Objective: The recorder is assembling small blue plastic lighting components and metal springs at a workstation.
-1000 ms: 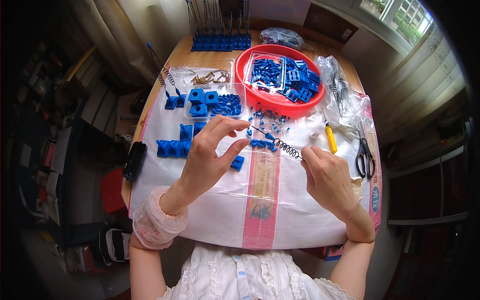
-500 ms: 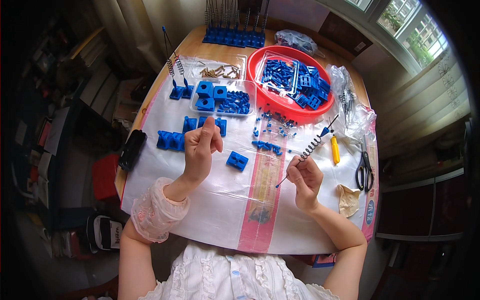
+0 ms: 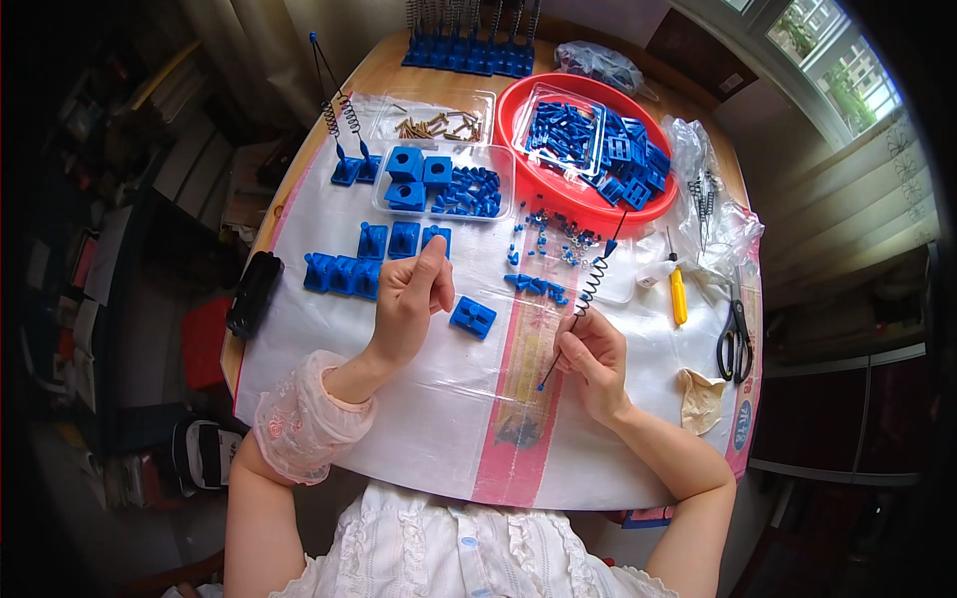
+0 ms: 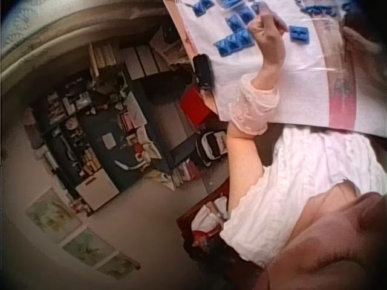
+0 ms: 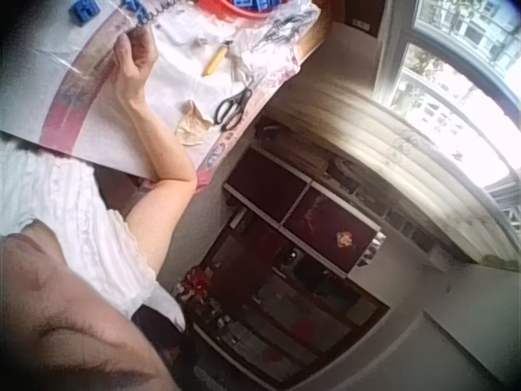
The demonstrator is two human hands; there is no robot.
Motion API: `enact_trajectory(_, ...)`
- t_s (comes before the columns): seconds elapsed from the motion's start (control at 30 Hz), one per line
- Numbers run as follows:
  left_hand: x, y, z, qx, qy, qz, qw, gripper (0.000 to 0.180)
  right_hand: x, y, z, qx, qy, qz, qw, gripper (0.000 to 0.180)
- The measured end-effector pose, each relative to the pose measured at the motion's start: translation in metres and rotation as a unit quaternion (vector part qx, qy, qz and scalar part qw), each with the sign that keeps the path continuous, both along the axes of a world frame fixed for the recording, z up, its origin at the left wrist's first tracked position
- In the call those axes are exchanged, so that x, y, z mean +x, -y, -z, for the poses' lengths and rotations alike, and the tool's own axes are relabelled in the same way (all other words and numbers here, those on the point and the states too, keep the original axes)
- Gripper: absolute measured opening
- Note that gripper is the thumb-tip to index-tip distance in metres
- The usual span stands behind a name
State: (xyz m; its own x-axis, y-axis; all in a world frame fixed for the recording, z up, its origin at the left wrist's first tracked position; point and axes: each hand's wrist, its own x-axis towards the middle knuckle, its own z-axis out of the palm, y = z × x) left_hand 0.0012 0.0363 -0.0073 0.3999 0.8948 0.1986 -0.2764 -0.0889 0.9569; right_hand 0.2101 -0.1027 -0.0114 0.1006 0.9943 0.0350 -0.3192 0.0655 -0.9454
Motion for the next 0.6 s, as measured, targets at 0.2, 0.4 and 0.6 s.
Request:
enact_trajectory(0.2,0.002,-0.0002,0.007,-0.047,0.011,-0.001,0.999,0.047,-0.0001,-0.0017,0.0014,-0.014,-0.006,0.003,1.0,0.006)
enact_trajectory(0.4,0.0041,-0.0044,0.0065,-0.109,0.005,0.015,0.994,0.01,-0.0024,-0.0023,0.0018,-0.001,0.007,0.006,1.0,0.004)
enact_trajectory(0.6,0.0046,-0.0045,0.005,-0.136,0.009,0.034,0.99,0.008,-0.0014,-0.0023,0.0035,-0.005,0.004,0.001,1.0,0.004)
